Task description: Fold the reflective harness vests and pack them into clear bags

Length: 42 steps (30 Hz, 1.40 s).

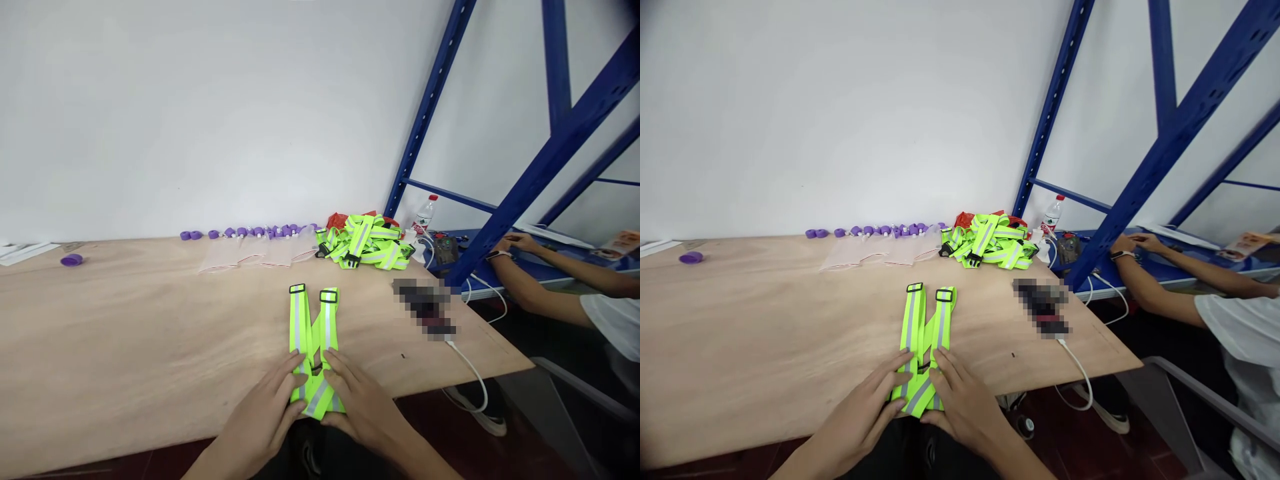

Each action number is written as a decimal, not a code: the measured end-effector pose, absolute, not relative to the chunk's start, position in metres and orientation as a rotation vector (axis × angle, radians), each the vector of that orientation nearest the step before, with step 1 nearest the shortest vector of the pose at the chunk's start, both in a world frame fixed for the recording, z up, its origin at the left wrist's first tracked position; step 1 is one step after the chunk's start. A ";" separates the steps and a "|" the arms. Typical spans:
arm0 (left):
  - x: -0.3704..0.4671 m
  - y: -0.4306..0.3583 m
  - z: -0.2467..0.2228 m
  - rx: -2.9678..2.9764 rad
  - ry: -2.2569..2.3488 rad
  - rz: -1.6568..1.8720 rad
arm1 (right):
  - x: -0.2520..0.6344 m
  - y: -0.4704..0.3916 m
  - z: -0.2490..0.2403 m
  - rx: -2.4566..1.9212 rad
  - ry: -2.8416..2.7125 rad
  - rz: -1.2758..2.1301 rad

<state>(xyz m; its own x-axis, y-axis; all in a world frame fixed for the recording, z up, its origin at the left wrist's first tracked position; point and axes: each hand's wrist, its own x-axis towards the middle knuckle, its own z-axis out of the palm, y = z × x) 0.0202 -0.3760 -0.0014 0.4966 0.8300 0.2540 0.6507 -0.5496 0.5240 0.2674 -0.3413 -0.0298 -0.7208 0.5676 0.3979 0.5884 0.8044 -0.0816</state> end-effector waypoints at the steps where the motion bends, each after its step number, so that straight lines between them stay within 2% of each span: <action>1: 0.024 -0.377 -0.003 2.343 1.262 0.743 | 0.266 -0.343 -0.031 -0.855 -2.569 -0.100; 4: 0.038 -0.380 -0.004 2.173 1.375 0.925 | 0.261 -0.347 -0.035 -0.842 -2.481 -0.161; 10: 0.062 -0.382 -0.002 1.645 1.460 1.252 | 0.243 -0.356 -0.037 -0.955 -2.308 -0.076; 15: 0.071 -0.380 -0.006 1.515 1.459 1.365 | 0.230 -0.361 -0.033 -1.022 -2.196 -0.036; 20: 0.055 -0.384 -0.007 1.814 1.437 1.175 | 0.234 -0.362 -0.027 -0.932 -2.238 0.001; 28: 0.001 -0.394 -0.002 2.643 1.244 0.768 | 0.249 -0.364 -0.011 -0.881 -2.476 0.003; 34: -0.011 -0.401 -0.014 2.747 1.233 0.674 | 0.263 -0.359 -0.005 -0.749 -2.678 0.026; 42: -0.010 -0.403 -0.006 2.805 1.188 0.668 | 0.269 -0.357 -0.011 -0.625 -2.603 -0.092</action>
<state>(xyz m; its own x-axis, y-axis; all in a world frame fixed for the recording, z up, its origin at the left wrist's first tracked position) -0.0102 -0.4027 -0.0064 0.6178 0.6902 0.3768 0.6804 -0.7094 0.1838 0.2690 -0.3572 -0.0114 -0.7915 0.4144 0.4492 0.4451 0.8945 -0.0410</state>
